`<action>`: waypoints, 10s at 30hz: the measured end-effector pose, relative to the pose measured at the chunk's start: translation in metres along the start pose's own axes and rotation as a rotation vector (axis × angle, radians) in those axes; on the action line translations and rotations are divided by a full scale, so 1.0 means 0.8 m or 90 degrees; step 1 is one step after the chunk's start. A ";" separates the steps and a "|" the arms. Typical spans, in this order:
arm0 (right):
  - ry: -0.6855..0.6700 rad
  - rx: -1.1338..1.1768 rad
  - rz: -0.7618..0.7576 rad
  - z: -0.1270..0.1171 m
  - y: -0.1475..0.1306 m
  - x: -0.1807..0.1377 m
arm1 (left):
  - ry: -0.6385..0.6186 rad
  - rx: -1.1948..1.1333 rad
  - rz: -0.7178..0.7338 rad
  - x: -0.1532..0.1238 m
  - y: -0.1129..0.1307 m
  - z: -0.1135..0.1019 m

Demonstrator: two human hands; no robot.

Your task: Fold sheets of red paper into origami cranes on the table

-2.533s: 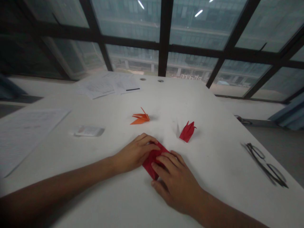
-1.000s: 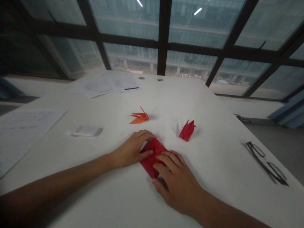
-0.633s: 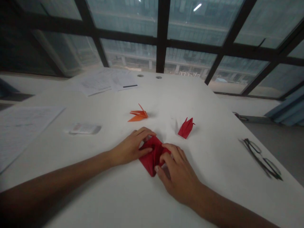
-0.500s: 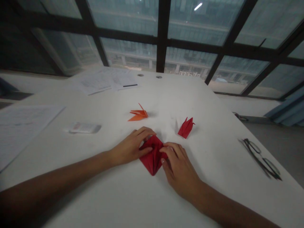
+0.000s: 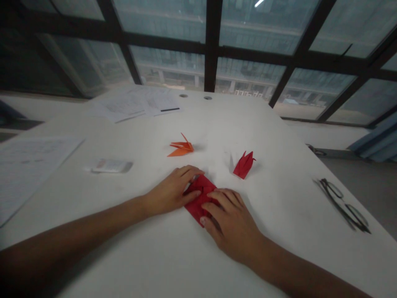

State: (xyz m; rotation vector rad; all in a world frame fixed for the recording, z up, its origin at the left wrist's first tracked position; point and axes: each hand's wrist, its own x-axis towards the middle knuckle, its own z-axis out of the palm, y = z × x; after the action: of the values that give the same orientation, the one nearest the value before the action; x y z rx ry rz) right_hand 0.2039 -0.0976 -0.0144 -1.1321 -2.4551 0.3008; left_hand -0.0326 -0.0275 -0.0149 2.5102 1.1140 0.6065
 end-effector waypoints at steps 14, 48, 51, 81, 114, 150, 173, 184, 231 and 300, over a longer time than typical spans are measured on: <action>0.056 0.053 0.131 0.002 0.021 0.012 | -0.042 -0.065 0.068 -0.005 0.004 0.001; 0.072 0.000 0.135 0.004 0.016 0.012 | -0.078 -0.057 0.171 -0.003 0.021 -0.004; 0.061 0.010 0.138 0.003 0.017 0.011 | -0.062 -0.075 0.129 -0.002 0.022 -0.002; 0.071 0.424 0.244 -0.006 0.028 0.011 | -0.134 -0.487 -0.019 -0.001 0.018 -0.016; 0.265 0.273 0.240 -0.006 0.013 0.010 | -0.064 -0.405 -0.030 -0.003 0.021 -0.013; 0.156 0.367 0.064 -0.014 0.024 0.017 | -0.099 -0.375 0.054 -0.003 0.019 -0.020; 0.046 0.544 0.218 -0.010 0.021 0.016 | -0.097 -0.433 -0.051 -0.001 0.030 -0.010; 0.114 0.508 0.183 -0.008 0.021 0.013 | -0.067 -0.449 -0.027 0.001 0.029 -0.011; 0.081 0.593 0.214 -0.007 0.024 0.011 | -0.064 -0.541 -0.050 0.002 0.024 -0.006; 0.275 0.353 0.145 -0.010 0.029 0.014 | -0.027 -0.569 -0.098 0.006 0.019 -0.018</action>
State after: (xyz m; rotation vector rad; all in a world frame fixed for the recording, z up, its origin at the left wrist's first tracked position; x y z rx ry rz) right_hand 0.2164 -0.0737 -0.0127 -1.0824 -1.7185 0.6759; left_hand -0.0275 -0.0320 0.0053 1.6465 0.7603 0.7792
